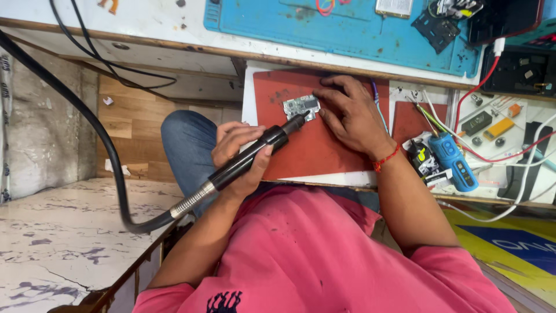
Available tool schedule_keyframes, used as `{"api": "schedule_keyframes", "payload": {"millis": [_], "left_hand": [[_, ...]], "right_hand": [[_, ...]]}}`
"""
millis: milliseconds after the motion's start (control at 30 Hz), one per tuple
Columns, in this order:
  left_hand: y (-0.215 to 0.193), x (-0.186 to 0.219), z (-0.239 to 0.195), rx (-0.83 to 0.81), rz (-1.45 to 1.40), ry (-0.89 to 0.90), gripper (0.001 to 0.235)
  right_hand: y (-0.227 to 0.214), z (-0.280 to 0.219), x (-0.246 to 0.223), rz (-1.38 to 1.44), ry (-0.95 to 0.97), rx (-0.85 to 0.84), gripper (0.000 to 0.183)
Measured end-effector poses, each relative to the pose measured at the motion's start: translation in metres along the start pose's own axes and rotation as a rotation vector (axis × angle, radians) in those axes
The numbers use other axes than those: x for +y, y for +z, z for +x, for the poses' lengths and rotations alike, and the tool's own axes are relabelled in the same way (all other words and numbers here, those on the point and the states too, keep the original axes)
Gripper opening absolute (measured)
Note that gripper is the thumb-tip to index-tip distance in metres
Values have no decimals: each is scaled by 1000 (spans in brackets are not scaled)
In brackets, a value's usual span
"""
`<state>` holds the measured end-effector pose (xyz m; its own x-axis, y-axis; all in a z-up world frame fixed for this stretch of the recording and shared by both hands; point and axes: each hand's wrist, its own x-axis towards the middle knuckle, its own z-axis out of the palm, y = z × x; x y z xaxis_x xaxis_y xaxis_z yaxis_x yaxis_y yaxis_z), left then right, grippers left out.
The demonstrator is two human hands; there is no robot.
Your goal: The person uses a hot air gun to heat a small circuit board and then scrapes its surface with a metal tool. The person repeats heating and scraping actions on the same board throughout the clip.
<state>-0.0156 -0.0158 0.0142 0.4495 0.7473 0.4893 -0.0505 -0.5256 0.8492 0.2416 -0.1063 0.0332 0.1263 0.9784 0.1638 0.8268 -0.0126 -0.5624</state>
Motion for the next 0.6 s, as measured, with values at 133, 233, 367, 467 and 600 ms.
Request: {"api": "schedule_keyframes", "payload": {"millis": [133, 233, 367, 467, 600], "left_hand": [[1, 0, -2, 19, -5, -43, 26], [1, -3, 2, -25, -29, -19, 27], [1, -4, 3, -74, -68, -5, 28], [1, -4, 3, -41, -72, -48, 28], [1, -6, 5, -67, -37, 27, 27]], "right_hand": [[0, -1, 1, 24, 6, 1, 37], [-1, 2, 3, 27, 11, -4, 38], [-2, -1, 3, 24, 0, -23, 38], [-3, -2, 3, 31, 9, -35, 39], [-3, 0, 3, 39, 20, -38, 39]]}}
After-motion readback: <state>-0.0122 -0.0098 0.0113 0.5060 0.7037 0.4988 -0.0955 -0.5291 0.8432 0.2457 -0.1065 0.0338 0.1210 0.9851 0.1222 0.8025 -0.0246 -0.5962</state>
